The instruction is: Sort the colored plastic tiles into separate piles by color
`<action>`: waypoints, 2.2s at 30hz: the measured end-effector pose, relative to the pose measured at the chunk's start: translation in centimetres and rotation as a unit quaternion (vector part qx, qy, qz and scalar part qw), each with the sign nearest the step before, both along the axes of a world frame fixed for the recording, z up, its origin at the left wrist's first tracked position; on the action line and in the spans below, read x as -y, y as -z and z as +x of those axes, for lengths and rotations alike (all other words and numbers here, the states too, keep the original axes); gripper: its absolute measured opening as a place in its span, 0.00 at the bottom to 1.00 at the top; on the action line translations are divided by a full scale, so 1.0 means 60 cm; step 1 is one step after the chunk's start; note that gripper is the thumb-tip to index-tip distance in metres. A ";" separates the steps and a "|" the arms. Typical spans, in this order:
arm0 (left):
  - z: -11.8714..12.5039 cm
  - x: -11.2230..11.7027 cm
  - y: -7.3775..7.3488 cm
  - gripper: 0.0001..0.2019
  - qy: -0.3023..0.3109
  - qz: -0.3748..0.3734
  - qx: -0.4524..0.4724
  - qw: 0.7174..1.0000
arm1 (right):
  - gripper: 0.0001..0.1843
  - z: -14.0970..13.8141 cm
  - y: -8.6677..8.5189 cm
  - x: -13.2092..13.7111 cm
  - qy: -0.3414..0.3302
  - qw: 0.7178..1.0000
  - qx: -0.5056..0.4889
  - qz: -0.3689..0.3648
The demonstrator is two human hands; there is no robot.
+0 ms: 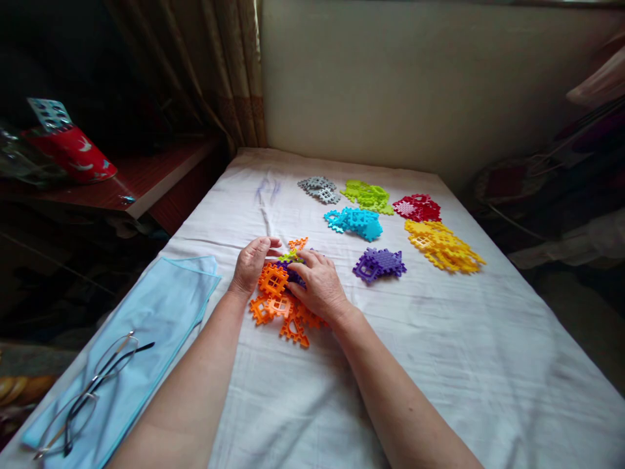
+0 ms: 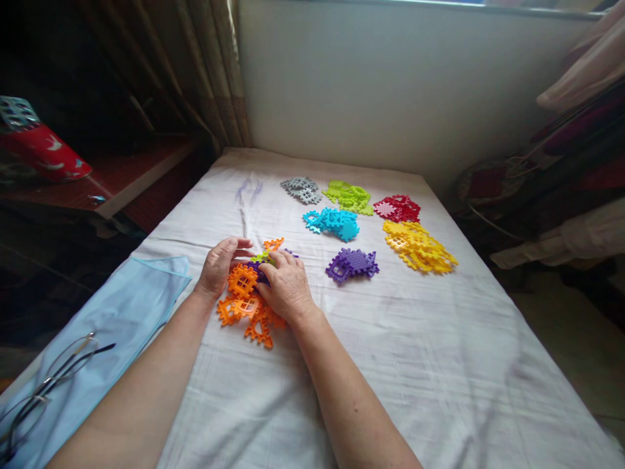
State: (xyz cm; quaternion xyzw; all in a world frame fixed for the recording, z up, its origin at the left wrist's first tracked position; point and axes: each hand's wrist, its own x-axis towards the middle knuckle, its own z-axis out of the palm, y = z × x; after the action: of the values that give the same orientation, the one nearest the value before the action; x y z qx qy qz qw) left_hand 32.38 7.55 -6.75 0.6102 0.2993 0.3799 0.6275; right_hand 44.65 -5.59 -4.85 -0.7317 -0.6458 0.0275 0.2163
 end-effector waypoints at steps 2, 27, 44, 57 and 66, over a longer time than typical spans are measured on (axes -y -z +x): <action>0.001 0.000 0.000 0.24 0.002 0.000 -0.001 1.000 | 0.17 -0.001 0.003 -0.001 -0.006 1.000 -0.005 0.016; 0.003 0.001 0.000 0.23 0.007 0.002 -0.015 1.000 | 0.15 0.210 -0.013 0.113 0.224 0.972 0.060 -0.033; 0.002 0.001 -0.001 0.23 0.005 0.012 -0.020 1.000 | 0.17 0.085 -0.014 0.026 0.081 0.997 -0.002 0.014; 0.002 0.001 -0.003 0.23 -0.004 0.016 -0.032 0.999 | 0.13 0.049 0.017 0.006 0.139 0.990 -0.013 -0.018; 0.001 -0.001 0.000 0.23 0.004 0.017 -0.032 0.999 | 0.10 0.071 0.006 0.014 0.131 0.991 0.005 0.013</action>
State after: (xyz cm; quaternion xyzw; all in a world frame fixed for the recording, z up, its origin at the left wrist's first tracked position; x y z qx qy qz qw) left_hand 32.41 7.60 -6.76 0.6338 0.3104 0.3625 0.6088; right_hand 48.89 -6.46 -5.21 -0.8069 -0.5462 -0.0135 0.2244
